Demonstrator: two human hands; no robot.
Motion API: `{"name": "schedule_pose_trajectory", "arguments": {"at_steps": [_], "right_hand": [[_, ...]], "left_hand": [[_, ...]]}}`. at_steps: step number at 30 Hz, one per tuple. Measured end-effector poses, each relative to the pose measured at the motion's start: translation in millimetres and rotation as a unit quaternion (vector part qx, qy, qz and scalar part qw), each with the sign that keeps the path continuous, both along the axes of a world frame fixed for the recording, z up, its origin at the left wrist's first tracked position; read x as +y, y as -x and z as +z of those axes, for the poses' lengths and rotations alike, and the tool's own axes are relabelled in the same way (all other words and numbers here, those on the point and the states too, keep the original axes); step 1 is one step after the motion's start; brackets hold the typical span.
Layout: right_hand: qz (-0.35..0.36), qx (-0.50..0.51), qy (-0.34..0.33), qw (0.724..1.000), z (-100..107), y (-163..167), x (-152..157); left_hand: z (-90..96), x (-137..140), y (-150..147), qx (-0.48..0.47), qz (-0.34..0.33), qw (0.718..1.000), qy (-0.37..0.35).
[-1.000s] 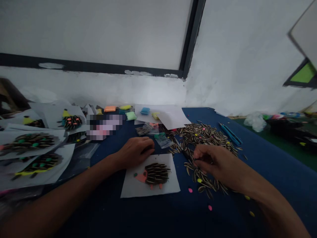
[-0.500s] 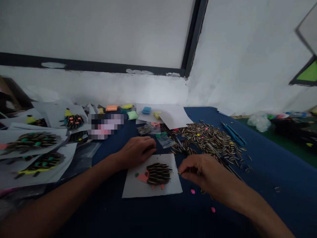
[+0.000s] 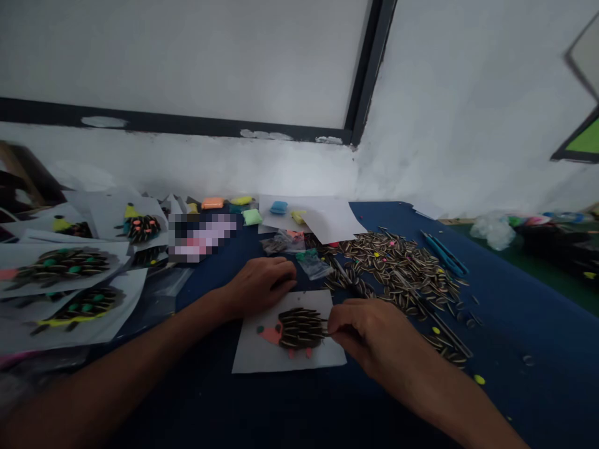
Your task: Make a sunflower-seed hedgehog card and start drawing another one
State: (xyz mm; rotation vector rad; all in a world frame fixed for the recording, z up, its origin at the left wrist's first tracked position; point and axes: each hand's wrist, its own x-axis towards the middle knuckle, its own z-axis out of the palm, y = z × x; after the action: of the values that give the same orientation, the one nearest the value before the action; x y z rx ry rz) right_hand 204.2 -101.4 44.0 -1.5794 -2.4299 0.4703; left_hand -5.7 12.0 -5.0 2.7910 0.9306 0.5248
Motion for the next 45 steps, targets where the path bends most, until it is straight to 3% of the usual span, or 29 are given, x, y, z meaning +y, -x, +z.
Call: {"name": "schedule_pose_trajectory", "arguments": {"at_steps": [9, 29, 39, 45], "right_hand": [[0.017, -0.010, -0.039, 0.999, -5.2, 0.0, 1.2], [0.015, -0.007, -0.006, 1.000, -7.2, 7.3, 0.1], [0.022, -0.012, -0.024, 0.999, -10.8, 7.3, 1.6], [-0.040, -0.032, 0.000, 0.999, 1.4, -6.4, 5.2]], "left_hand": [[-1.6, 1.1, 0.2, -0.004, -0.001, 1.000, -0.009], [0.5, -0.2, -0.7, 0.008, -0.002, 1.000, -0.017], [-0.2, 0.5, 0.0, 0.001, -0.007, 1.000, -0.010], [0.6, -0.3, 0.3, 0.003, -0.005, 1.000, -0.008]]}}
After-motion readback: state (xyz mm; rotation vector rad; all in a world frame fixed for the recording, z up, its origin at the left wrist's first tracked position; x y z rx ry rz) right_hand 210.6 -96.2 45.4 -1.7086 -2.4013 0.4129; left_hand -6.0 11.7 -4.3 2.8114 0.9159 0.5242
